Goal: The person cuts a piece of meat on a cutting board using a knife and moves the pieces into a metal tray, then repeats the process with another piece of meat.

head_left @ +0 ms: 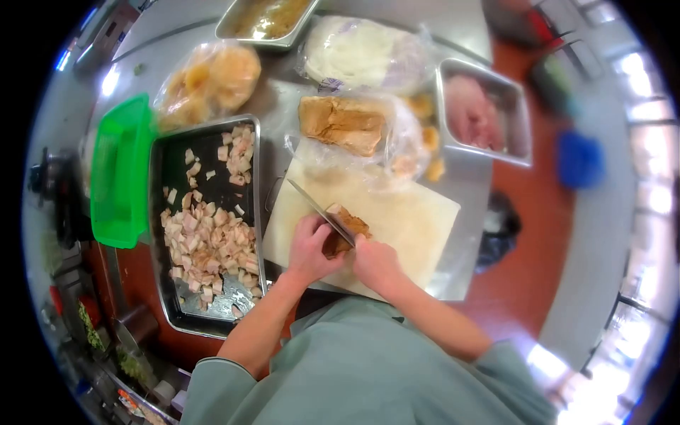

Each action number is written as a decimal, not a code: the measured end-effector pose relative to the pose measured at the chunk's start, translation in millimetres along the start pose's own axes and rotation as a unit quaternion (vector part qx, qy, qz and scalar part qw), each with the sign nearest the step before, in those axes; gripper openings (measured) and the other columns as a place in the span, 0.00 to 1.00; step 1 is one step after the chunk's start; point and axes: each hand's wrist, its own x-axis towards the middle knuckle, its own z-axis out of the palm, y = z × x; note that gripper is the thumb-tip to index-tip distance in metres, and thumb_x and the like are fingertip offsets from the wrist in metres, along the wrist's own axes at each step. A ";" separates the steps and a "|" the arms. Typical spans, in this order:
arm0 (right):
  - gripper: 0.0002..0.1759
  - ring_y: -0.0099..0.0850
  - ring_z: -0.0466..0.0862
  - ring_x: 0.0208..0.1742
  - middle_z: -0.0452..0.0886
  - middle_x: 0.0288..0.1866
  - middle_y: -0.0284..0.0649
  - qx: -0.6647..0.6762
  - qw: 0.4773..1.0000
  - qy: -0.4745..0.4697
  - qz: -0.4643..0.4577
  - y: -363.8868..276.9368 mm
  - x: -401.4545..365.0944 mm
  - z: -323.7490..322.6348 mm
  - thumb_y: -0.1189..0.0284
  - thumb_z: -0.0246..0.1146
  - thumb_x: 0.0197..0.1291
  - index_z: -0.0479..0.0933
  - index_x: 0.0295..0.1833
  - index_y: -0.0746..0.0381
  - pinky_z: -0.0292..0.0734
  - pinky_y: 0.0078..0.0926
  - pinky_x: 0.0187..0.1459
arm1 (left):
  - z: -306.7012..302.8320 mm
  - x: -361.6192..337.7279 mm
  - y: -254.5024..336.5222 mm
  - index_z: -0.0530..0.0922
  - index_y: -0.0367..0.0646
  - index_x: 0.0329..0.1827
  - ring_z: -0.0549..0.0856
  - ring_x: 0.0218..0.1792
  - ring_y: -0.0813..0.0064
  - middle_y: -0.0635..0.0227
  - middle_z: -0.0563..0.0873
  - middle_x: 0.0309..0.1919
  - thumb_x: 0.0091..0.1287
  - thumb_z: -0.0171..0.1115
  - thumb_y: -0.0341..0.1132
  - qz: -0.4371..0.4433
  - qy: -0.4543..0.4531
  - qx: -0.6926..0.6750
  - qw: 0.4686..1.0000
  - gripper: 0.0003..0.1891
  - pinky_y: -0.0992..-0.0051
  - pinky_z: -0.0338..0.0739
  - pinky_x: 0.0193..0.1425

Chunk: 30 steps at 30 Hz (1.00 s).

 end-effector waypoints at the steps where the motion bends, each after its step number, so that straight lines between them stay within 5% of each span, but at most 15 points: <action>1: 0.07 0.57 0.90 0.36 0.87 0.31 0.57 -0.006 1.000 -0.010 0.014 1.2 -4.5 -2.5 0.73 0.60 0.65 0.77 0.44 0.66 0.84 0.57 0.40 | -3.1 -1.6 0.0 0.84 0.41 0.49 0.81 0.55 0.49 0.54 0.83 0.51 0.43 0.80 0.39 -0.002 -0.004 -0.002 1.000 0.27 0.54 0.78 0.61; 10: 0.09 0.59 0.88 0.35 0.85 0.29 0.58 0.009 0.998 -0.040 0.051 58.5 -83.6 -8.3 0.69 0.60 0.70 0.78 0.45 0.64 0.82 0.58 0.40 | -21.5 -20.4 12.8 0.83 0.42 0.52 0.81 0.57 0.50 0.55 0.83 0.54 0.45 0.83 0.36 -0.029 0.038 -0.030 0.998 0.28 0.55 0.77 0.63; 14: 0.08 0.60 0.87 0.33 0.84 0.26 0.57 0.043 0.998 0.022 0.031 40.0 -89.5 -16.3 0.69 0.59 0.70 0.77 0.45 0.64 0.81 0.60 0.39 | -37.8 -35.2 13.1 0.83 0.43 0.53 0.82 0.57 0.51 0.57 0.84 0.55 0.46 0.83 0.32 -0.085 0.090 0.004 0.992 0.28 0.55 0.78 0.61; 19: 0.07 0.60 0.85 0.30 0.83 0.25 0.54 0.042 0.998 0.039 -0.006 -8.8 -85.8 -43.8 0.70 0.63 0.70 0.76 0.42 0.63 0.79 0.57 0.36 | -38.7 -31.4 8.8 0.83 0.43 0.51 0.83 0.55 0.51 0.58 0.85 0.52 0.46 0.83 0.33 -0.037 0.067 0.013 0.997 0.27 0.56 0.79 0.59; 30: 0.07 0.59 0.86 0.32 0.84 0.27 0.55 -0.012 0.999 -0.046 0.001 -26.0 -69.0 -43.7 0.72 0.59 0.70 0.74 0.45 0.65 0.80 0.57 0.39 | -26.4 -17.2 10.9 0.85 0.42 0.51 0.82 0.53 0.50 0.57 0.85 0.51 0.46 0.81 0.32 -0.017 0.022 -0.001 1.000 0.25 0.55 0.78 0.59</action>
